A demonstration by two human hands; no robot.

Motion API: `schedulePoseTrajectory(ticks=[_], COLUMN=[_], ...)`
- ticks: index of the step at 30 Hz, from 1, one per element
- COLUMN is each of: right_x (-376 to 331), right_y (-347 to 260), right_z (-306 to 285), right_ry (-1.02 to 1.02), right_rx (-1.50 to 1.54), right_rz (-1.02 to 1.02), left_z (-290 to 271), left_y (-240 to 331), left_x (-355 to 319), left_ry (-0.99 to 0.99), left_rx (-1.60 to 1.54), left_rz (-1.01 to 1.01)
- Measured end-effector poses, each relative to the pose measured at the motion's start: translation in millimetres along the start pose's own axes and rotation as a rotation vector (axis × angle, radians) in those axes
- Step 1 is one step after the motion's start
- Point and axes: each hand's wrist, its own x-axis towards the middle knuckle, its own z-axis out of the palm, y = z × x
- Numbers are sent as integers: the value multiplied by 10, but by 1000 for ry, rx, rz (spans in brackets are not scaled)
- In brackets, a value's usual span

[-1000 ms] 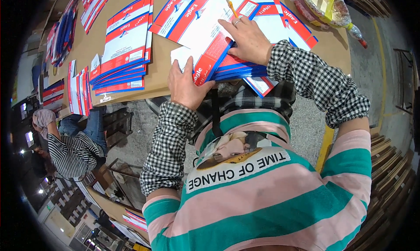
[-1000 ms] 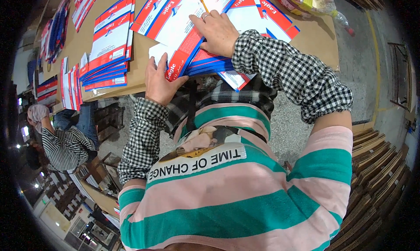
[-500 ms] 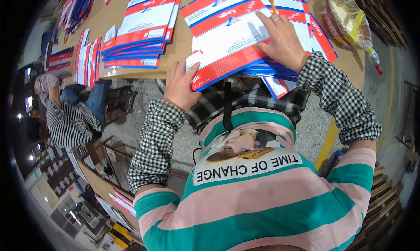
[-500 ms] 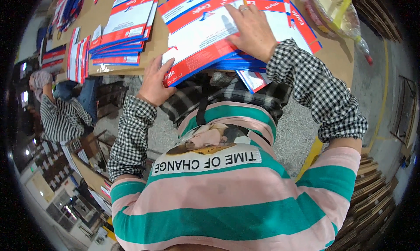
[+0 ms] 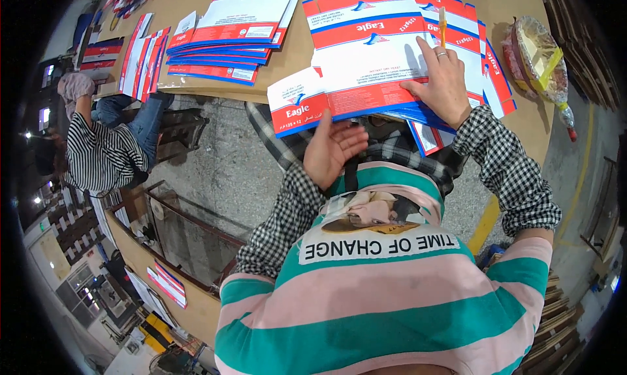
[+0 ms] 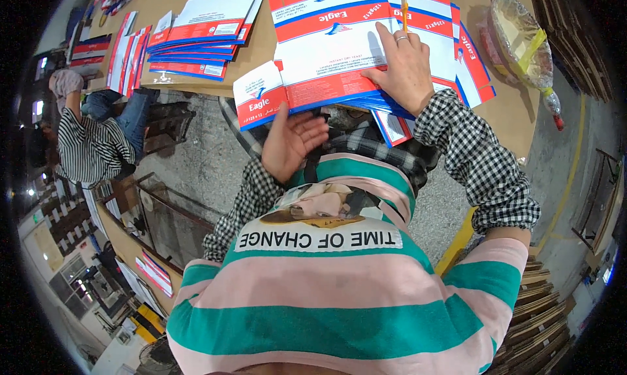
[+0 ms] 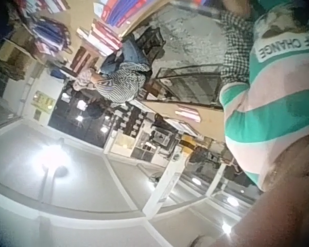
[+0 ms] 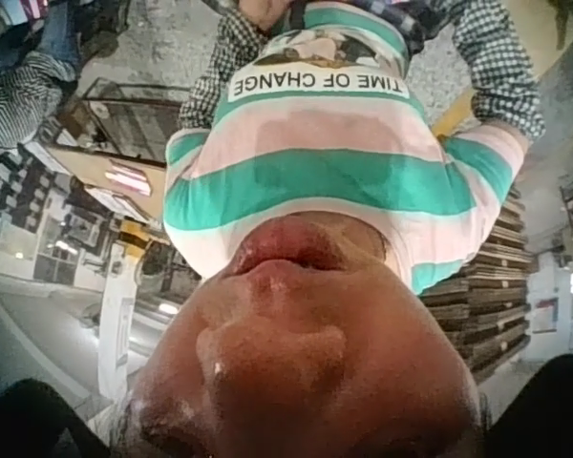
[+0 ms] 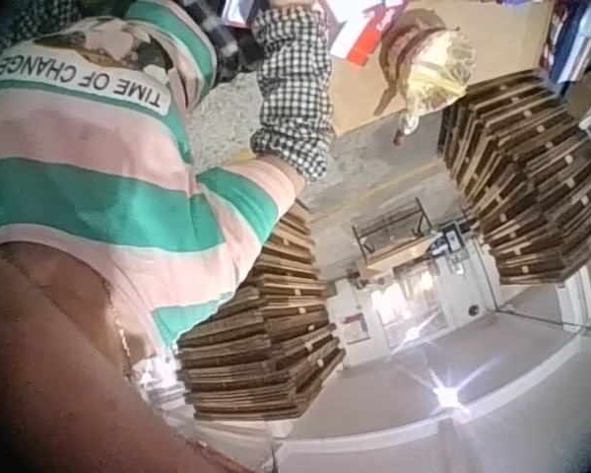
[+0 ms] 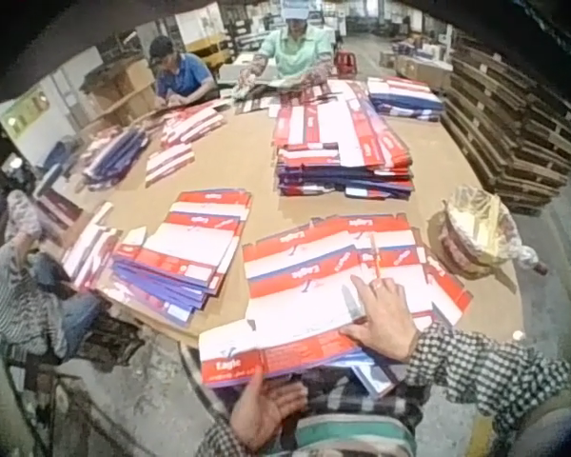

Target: Applying glue with a brush to paper packaging materials and folding them at a factory table.

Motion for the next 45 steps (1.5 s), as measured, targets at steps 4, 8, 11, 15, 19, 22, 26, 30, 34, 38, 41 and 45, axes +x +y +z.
schedulePoseTrajectory(ticks=[4,8,11,15,19,22,26,30,34,38,41,45], right_x=[3,38,84,142,181,188,202,184,156,73,62,132], right_y=[4,1,-15,107,244,226,224,170,258,261,277,234], right_z=[-4,-23,-116,-381,-680,-930,-1078,-1116,-941,-936,-980,-1006], right_ry=[-3,67,164,373,519,591,626,641,582,583,592,588], right_rx=[-11,36,129,307,660,790,925,954,774,843,848,768], right_rz=[12,6,-5,51,234,321,395,442,403,472,498,525], left_z=[-11,65,-6,-41,-124,-187,-444,-625,-841,-903,-881,-708], left_y=[95,133,142,174,476,1038,2066,3041,3355,3496,3648,3671], left_x=[125,128,150,32,-174,-296,-204,100,774,1069,1058,947], left_ry=[9,54,21,16,-54,-57,-135,-2,222,432,515,752], left_rx=[26,19,-26,116,217,355,367,157,213,307,492,620], left_rz=[106,171,226,254,387,553,860,789,595,509,387,400])
